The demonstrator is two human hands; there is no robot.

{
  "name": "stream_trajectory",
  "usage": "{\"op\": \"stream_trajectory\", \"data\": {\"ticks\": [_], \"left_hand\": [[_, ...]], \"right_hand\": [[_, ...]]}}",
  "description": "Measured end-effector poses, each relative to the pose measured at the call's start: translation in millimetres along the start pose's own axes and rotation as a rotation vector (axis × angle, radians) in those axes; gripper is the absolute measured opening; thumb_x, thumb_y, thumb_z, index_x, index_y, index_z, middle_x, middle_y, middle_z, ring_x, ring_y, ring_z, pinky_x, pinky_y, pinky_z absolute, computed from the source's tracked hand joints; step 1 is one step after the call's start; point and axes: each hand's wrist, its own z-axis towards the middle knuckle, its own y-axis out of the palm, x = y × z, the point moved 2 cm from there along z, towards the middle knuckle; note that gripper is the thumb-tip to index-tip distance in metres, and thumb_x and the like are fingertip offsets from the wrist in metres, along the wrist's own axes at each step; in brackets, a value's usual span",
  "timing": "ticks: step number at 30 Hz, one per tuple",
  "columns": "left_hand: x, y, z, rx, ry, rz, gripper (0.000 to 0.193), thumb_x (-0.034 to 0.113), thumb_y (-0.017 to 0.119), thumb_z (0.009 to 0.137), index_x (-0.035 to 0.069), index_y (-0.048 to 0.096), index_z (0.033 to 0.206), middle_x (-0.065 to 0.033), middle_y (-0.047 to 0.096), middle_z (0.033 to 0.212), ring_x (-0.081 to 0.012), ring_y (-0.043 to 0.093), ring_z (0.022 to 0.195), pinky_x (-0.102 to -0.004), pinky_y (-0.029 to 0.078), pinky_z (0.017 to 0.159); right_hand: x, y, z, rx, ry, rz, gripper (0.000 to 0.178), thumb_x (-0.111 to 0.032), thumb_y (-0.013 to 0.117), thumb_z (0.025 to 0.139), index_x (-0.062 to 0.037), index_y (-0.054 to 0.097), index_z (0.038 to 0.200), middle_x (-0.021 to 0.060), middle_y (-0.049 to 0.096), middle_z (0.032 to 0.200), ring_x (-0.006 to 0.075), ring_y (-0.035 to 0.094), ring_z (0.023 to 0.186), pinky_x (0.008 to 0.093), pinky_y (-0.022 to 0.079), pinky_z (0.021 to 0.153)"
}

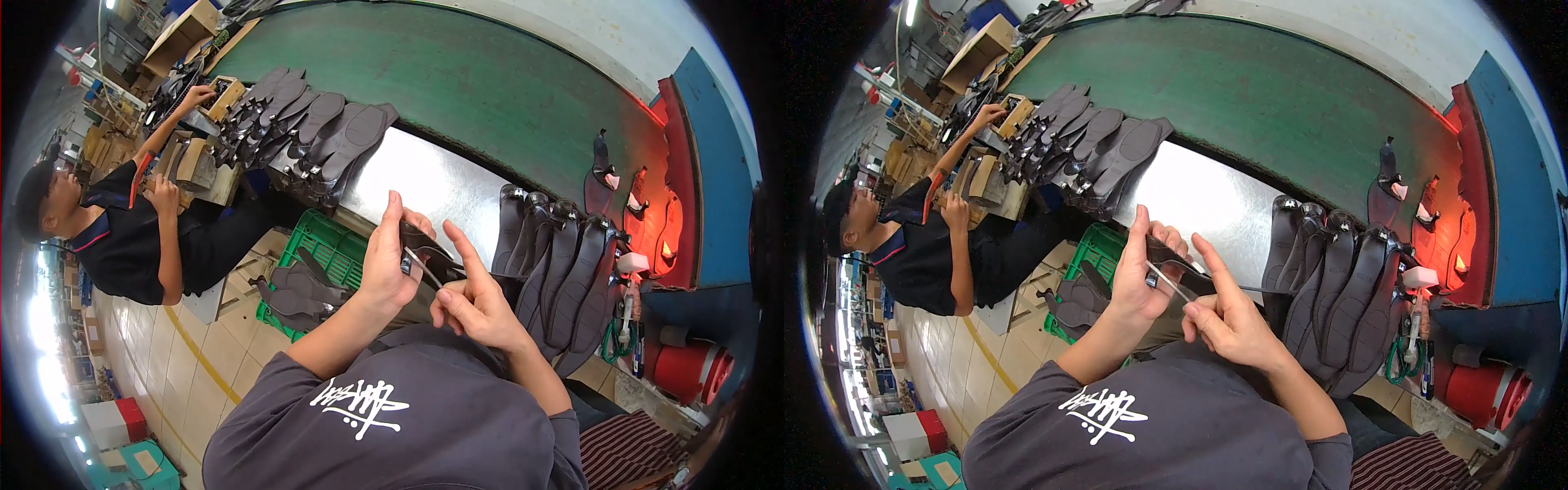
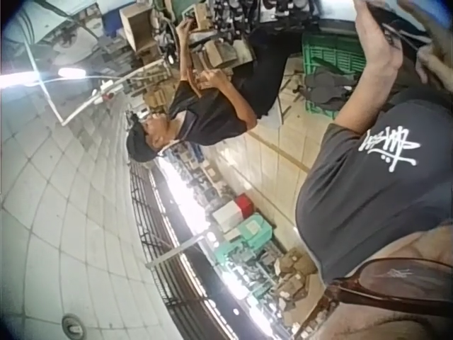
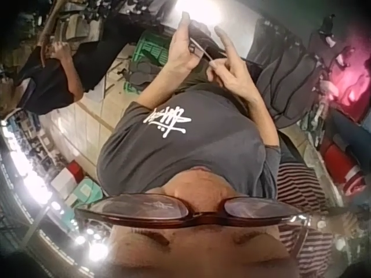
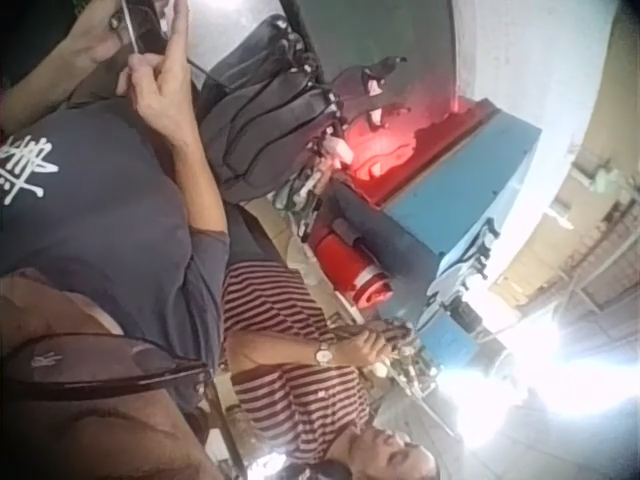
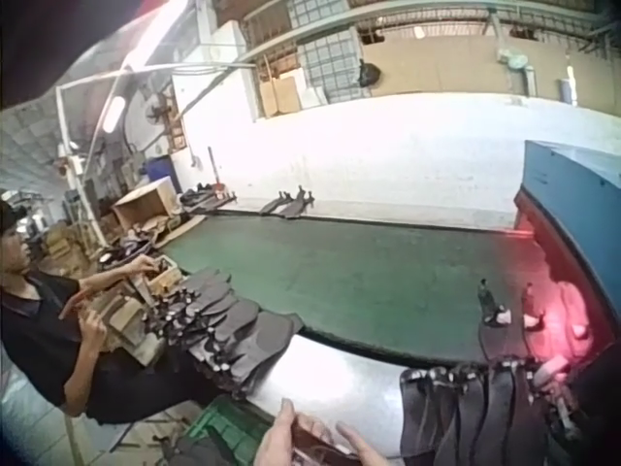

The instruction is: Trimming and assembling shoe components on a production line.

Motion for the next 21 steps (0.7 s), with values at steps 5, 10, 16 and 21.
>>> {"op": "stream_trajectory", "data": {"ticks": [5, 10, 16, 21], "left_hand": [[-2, 16, -2, -0.018, 0.063, 0.068, 0.047, 0.044, 0.042, 0.1, 0.01, 0.046, 0.068, -0.0041, 0.05, 0.067, -0.0133, 0.048, 0.064, -0.0261, 0.04, 0.059], [1, 26, -5, -0.074, 0.139, 0.081, 0.049, 0.041, 0.04, 0.101, 0.009, 0.043, 0.064, -0.0043, 0.047, 0.063, -0.0125, 0.044, 0.059, -0.0268, 0.036, 0.055], [-1, 26, -8, -0.013, 0.144, 0.03, 0.047, 0.039, 0.041, 0.101, 0.009, 0.043, 0.065, -0.0029, 0.044, 0.063, -0.0116, 0.042, 0.059, -0.0261, 0.035, 0.056], [-4, 17, -10, -0.029, 0.188, 0.047, 0.044, 0.04, 0.041, 0.101, 0.01, 0.044, 0.069, -0.0021, 0.045, 0.065, -0.0117, 0.043, 0.061, -0.0252, 0.036, 0.059]], "right_hand": [[10, 0, -5, -0.015, 0.074, 0.057, 0.066, -0.008, 0.046, 0.097, -0.0112, 0.007, 0.15, 0.0066, 0.059, 0.065, 0.0068, 0.045, 0.045, 0.0191, 0.037, 0.045], [23, 8, -7, 0.091, 0.043, 0.33, 0.057, -0.012, 0.054, 0.097, -0.0113, 0.027, 0.147, -0.0004, 0.053, 0.063, 0.0037, 0.044, 0.05, 0.0175, 0.034, 0.045], [21, 11, -3, 0.246, 0.043, 0.346, 0.046, -0.009, 0.056, 0.095, -0.0065, 0.044, 0.138, -0.0012, 0.049, 0.065, 0.005, 0.043, 0.052, 0.019, 0.034, 0.044], [18, 14, 1, 0.339, 0.009, 0.345, 0.034, -0.015, 0.053, 0.098, -0.0027, 0.053, 0.129, -0.0029, 0.045, 0.061, 0.0039, 0.04, 0.05, 0.019, 0.032, 0.043]]}}
